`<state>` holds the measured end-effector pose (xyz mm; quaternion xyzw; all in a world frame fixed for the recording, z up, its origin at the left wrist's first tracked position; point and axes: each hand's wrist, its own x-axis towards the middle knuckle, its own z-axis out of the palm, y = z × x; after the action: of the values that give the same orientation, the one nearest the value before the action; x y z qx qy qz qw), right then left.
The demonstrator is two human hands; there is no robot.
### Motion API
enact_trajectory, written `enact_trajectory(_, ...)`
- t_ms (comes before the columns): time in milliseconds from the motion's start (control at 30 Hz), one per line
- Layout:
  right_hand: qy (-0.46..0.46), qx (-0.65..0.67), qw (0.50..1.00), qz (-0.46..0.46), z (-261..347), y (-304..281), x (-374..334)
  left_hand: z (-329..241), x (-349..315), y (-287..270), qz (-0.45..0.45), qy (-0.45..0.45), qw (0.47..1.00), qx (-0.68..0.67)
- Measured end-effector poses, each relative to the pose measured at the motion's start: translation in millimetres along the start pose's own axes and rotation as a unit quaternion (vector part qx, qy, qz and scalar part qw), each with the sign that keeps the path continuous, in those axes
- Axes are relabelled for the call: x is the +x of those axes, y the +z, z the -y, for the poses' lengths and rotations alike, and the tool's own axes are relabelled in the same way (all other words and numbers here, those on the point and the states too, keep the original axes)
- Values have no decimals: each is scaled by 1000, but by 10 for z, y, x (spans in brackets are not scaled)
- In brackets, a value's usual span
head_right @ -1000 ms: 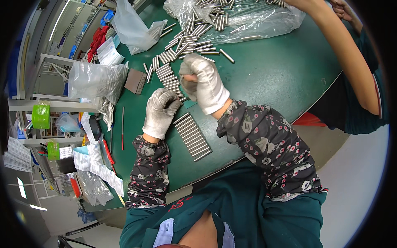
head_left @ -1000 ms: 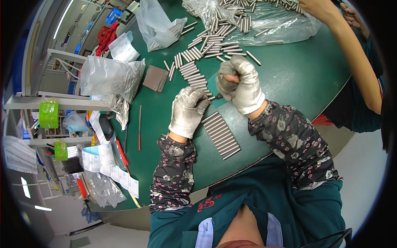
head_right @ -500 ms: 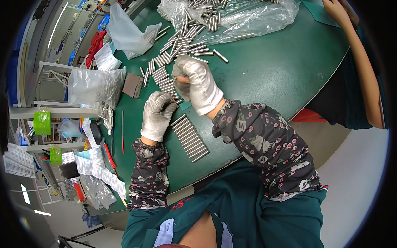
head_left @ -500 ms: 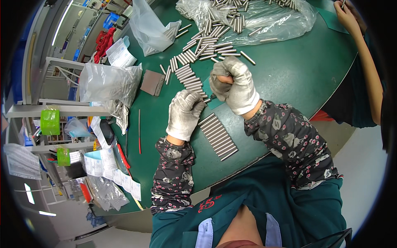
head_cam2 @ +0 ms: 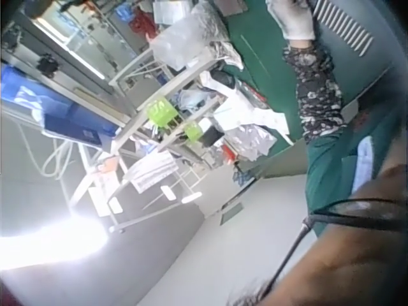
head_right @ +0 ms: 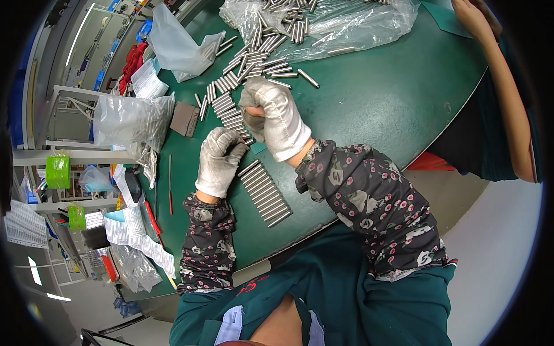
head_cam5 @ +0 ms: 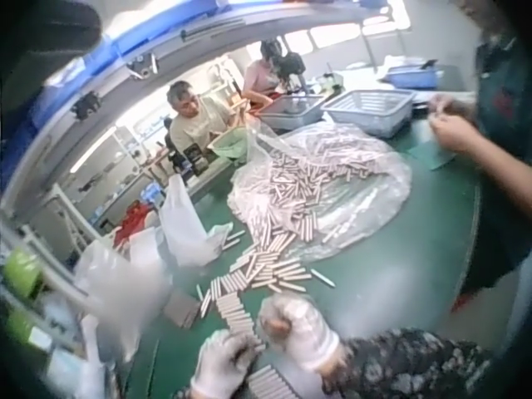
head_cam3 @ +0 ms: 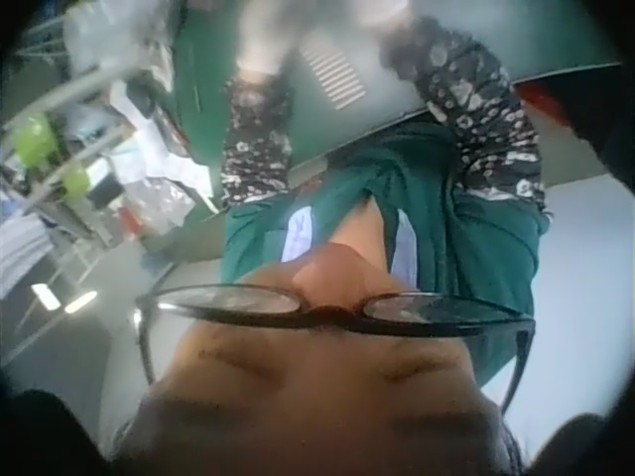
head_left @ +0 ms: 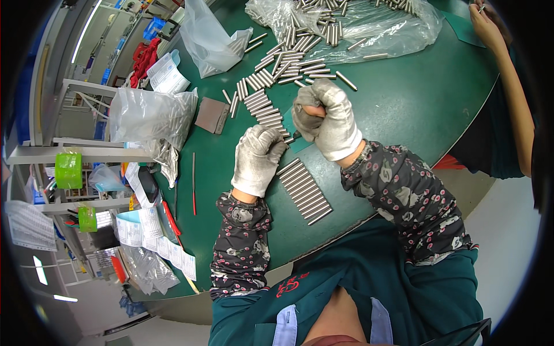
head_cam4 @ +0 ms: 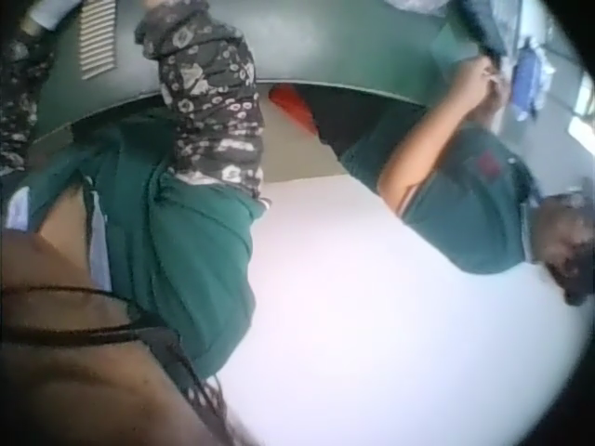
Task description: Picking up small metal pins and arranging them in a precise row on an assembly strip.
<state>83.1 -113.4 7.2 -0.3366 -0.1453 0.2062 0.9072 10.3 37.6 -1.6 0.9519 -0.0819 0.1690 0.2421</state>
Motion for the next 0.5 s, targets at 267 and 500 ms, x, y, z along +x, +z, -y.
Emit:
enact_trajectory(267, -4, 0, 1000, 18, 22, -14, 7, -12, 5, -1, 2, -3, 1000, -11)
enact_trajectory(500, -18, -35, 998, 44, 16, -10, -2, -7, 10, 9, -3, 7, 1000, -17)
